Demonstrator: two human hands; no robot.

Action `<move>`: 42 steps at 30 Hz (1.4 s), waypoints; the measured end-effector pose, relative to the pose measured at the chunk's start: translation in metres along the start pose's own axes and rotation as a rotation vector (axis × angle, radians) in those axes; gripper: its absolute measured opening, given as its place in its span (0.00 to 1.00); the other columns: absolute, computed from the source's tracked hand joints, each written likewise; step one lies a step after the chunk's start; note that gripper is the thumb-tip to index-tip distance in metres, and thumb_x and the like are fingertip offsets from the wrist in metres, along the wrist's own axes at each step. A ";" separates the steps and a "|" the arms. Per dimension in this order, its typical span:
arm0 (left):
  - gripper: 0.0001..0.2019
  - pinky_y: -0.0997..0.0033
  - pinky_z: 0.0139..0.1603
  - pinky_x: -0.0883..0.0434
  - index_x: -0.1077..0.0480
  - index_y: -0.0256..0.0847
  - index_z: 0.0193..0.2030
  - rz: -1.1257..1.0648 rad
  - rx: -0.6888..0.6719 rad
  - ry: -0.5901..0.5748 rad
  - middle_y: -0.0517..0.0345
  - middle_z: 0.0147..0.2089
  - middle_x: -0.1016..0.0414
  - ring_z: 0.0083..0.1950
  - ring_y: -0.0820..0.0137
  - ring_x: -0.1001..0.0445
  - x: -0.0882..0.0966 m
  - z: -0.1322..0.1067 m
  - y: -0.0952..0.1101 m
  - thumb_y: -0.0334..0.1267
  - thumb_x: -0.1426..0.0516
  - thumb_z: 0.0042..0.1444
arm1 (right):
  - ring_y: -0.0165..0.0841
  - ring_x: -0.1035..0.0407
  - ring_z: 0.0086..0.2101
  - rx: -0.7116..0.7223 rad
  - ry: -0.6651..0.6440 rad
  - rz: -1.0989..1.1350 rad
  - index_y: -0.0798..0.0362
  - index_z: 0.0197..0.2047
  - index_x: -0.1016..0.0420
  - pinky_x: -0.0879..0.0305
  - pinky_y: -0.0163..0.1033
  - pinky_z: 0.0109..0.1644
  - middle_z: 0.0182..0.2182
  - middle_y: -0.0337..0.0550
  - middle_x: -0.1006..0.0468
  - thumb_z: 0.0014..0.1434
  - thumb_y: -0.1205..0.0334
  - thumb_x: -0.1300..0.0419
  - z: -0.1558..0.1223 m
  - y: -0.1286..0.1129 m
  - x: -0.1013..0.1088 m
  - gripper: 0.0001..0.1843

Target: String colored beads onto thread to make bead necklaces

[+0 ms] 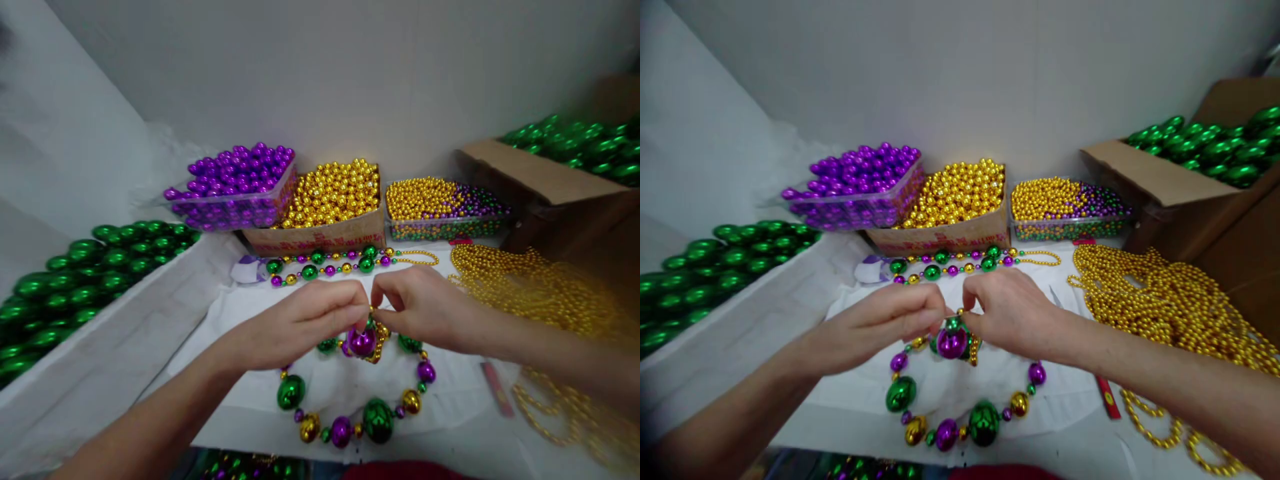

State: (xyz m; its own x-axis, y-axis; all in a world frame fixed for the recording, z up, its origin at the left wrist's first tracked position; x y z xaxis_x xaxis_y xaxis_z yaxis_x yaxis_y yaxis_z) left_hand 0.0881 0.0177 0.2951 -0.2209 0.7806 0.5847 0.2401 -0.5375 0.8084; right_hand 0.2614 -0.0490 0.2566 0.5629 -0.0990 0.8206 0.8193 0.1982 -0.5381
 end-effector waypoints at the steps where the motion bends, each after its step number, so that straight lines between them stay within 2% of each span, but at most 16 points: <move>1: 0.12 0.77 0.28 0.41 0.35 0.37 0.30 -0.050 -0.015 0.076 0.62 0.26 0.37 0.28 0.77 0.40 0.011 0.002 0.004 0.39 0.50 0.63 | 0.26 0.42 0.22 0.043 0.060 -0.051 0.51 0.28 0.25 0.55 0.34 0.26 0.19 0.34 0.32 0.50 0.62 0.39 0.009 -0.006 0.013 0.03; 4: 0.09 0.77 0.29 0.38 0.36 0.37 0.30 -0.275 -0.102 0.309 0.64 0.22 0.42 0.24 0.78 0.42 0.050 0.006 0.023 0.37 0.48 0.60 | 0.25 0.43 0.21 0.153 0.215 -0.149 0.52 0.25 0.28 0.55 0.35 0.26 0.18 0.34 0.33 0.50 0.61 0.39 0.042 -0.029 0.057 0.06; 7: 0.07 0.76 0.30 0.35 0.37 0.37 0.28 -0.449 -0.243 0.493 0.65 0.21 0.44 0.22 0.79 0.43 0.099 0.007 0.056 0.32 0.47 0.57 | 0.24 0.47 0.19 0.240 0.301 -0.166 0.54 0.21 0.29 0.56 0.36 0.25 0.15 0.33 0.38 0.50 0.63 0.40 0.084 -0.061 0.106 0.09; 11: 0.07 0.74 0.32 0.31 0.37 0.36 0.27 -0.492 -0.473 0.645 0.65 0.20 0.45 0.22 0.79 0.41 0.159 -0.006 0.112 0.28 0.48 0.57 | 0.24 0.49 0.20 0.311 0.358 -0.012 0.55 0.21 0.26 0.57 0.36 0.24 0.15 0.34 0.39 0.49 0.63 0.38 0.130 -0.116 0.172 0.08; 14: 0.08 0.68 0.37 0.28 0.37 0.36 0.28 -0.420 -0.572 0.701 0.67 0.19 0.45 0.21 0.79 0.41 0.183 -0.021 0.146 0.27 0.50 0.57 | 0.25 0.51 0.20 0.315 0.292 0.162 0.56 0.22 0.25 0.60 0.36 0.23 0.16 0.34 0.41 0.47 0.65 0.37 0.144 -0.150 0.208 0.05; 17: 0.08 0.62 0.41 0.27 0.37 0.36 0.28 -0.351 -0.563 0.711 0.67 0.19 0.44 0.21 0.80 0.41 0.187 -0.031 0.161 0.27 0.49 0.58 | 0.24 0.57 0.19 0.328 0.115 0.338 0.57 0.22 0.27 0.63 0.36 0.22 0.15 0.32 0.47 0.49 0.66 0.41 0.142 -0.164 0.223 0.06; 19: 0.07 0.60 0.42 0.27 0.37 0.36 0.29 -0.339 -0.534 0.693 0.68 0.19 0.44 0.21 0.79 0.41 0.184 -0.035 0.163 0.28 0.49 0.58 | 0.24 0.59 0.19 0.332 0.027 0.362 0.57 0.24 0.26 0.64 0.36 0.22 0.15 0.31 0.49 0.51 0.61 0.41 0.137 -0.166 0.224 0.09; 20: 0.07 0.60 0.42 0.27 0.37 0.36 0.29 -0.339 -0.525 0.681 0.68 0.19 0.44 0.21 0.79 0.41 0.182 -0.036 0.163 0.28 0.49 0.58 | 0.24 0.59 0.19 0.333 0.024 0.331 0.57 0.25 0.25 0.64 0.36 0.22 0.16 0.31 0.49 0.51 0.57 0.39 0.135 -0.167 0.224 0.11; 22: 0.06 0.62 0.40 0.27 0.37 0.36 0.29 -0.336 -0.521 0.665 0.68 0.20 0.44 0.21 0.79 0.41 0.178 -0.037 0.164 0.28 0.49 0.58 | 0.24 0.56 0.19 0.330 0.100 0.200 0.56 0.25 0.25 0.63 0.36 0.22 0.16 0.31 0.47 0.49 0.50 0.36 0.131 -0.168 0.222 0.16; 24: 0.06 0.66 0.38 0.28 0.37 0.36 0.29 -0.318 -0.524 0.670 0.68 0.20 0.44 0.21 0.79 0.40 0.174 -0.038 0.165 0.28 0.48 0.57 | 0.24 0.54 0.19 0.328 0.204 0.039 0.56 0.24 0.24 0.61 0.35 0.23 0.15 0.31 0.45 0.45 0.47 0.34 0.127 -0.171 0.220 0.18; 30: 0.07 0.77 0.30 0.35 0.36 0.35 0.28 -0.109 -0.546 0.716 0.66 0.20 0.43 0.22 0.79 0.39 0.163 -0.041 0.175 0.30 0.46 0.56 | 0.24 0.47 0.17 0.477 0.330 -0.407 0.49 0.32 0.19 0.56 0.36 0.23 0.14 0.31 0.39 0.49 0.60 0.38 0.110 -0.180 0.220 0.08; 33: 0.07 0.79 0.26 0.39 0.35 0.34 0.27 -0.052 -0.584 0.694 0.63 0.22 0.40 0.23 0.79 0.39 0.158 -0.041 0.180 0.30 0.46 0.56 | 0.24 0.44 0.19 0.516 0.474 -0.488 0.50 0.33 0.20 0.54 0.35 0.25 0.16 0.32 0.37 0.49 0.61 0.38 0.100 -0.180 0.222 0.08; 37: 0.06 0.79 0.26 0.40 0.35 0.36 0.27 -0.096 -0.564 0.656 0.63 0.22 0.41 0.24 0.79 0.39 0.154 -0.043 0.189 0.30 0.47 0.56 | 0.25 0.43 0.21 0.531 0.638 -0.505 0.52 0.35 0.25 0.54 0.35 0.26 0.20 0.33 0.33 0.47 0.57 0.35 0.089 -0.179 0.226 0.12; 40: 0.06 0.79 0.27 0.38 0.36 0.36 0.27 -0.176 -0.532 0.632 0.64 0.21 0.43 0.23 0.78 0.39 0.150 -0.042 0.192 0.28 0.47 0.55 | 0.26 0.44 0.22 0.530 0.733 -0.634 0.51 0.30 0.26 0.55 0.36 0.27 0.20 0.35 0.32 0.51 0.56 0.38 0.080 -0.177 0.223 0.07; 42: 0.06 0.78 0.27 0.37 0.36 0.36 0.27 -0.259 -0.500 0.588 0.64 0.21 0.43 0.23 0.78 0.40 0.145 -0.039 0.186 0.28 0.47 0.55 | 0.26 0.45 0.21 0.500 0.740 -0.692 0.51 0.26 0.25 0.56 0.37 0.27 0.18 0.36 0.33 0.54 0.57 0.41 0.075 -0.171 0.214 0.09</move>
State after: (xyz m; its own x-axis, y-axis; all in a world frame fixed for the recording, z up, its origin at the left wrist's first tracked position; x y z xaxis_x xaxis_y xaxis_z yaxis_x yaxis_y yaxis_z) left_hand 0.0636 0.0187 0.5331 -0.7055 0.6790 0.2029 -0.3063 -0.5503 0.7768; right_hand 0.2335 -0.0309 0.5393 0.0678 -0.8594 0.5068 0.9378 0.2283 0.2616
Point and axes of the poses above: each hand's wrist, its own z-axis towards the middle knuckle, its own x-axis out of the back of the hand, y = z × x, the point moved 1 cm from there along z, towards the middle knuckle
